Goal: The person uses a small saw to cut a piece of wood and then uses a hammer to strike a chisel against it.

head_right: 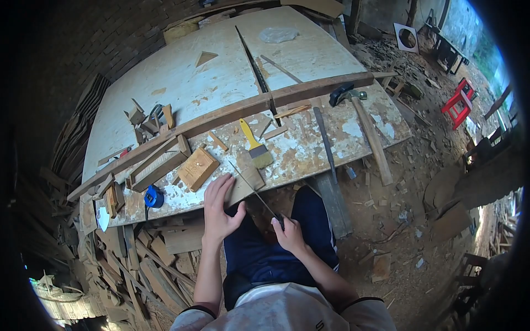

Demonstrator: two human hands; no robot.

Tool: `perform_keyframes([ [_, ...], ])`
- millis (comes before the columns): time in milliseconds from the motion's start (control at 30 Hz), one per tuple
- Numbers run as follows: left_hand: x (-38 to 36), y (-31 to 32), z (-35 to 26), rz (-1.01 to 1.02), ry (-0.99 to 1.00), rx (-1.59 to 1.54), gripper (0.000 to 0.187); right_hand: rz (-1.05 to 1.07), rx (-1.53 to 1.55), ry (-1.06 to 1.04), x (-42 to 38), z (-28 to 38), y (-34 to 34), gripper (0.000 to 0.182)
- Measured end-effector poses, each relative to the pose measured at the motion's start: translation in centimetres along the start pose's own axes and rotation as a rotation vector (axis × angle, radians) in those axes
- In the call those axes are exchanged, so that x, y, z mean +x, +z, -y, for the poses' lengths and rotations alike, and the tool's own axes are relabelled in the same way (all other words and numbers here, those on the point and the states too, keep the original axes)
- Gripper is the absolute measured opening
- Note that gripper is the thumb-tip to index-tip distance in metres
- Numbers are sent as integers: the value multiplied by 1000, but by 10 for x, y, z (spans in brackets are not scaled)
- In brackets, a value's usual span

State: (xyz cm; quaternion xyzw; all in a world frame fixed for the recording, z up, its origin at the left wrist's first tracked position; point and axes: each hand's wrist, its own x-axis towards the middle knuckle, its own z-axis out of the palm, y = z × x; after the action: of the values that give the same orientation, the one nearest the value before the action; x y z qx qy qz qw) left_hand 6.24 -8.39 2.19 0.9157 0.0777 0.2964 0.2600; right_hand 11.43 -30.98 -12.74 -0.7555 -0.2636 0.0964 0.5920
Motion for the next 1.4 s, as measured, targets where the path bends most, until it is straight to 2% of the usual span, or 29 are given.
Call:
perform_keyframes([
  [267,17,8,16,54,28,-107,71,-36,-51,-32,-1,-6,2,21],
  [467,26,9,23,75,-72,-221,91,-87,-159,-46,-1,-10,4,20],
  [700,25,5,24,99,-30,-192,103,-109,-206,-94,-7,-18,9,16],
  [1400,23,8,21,52,-57,-222,88,-142,-237,-86,-9,-35,14,14],
])
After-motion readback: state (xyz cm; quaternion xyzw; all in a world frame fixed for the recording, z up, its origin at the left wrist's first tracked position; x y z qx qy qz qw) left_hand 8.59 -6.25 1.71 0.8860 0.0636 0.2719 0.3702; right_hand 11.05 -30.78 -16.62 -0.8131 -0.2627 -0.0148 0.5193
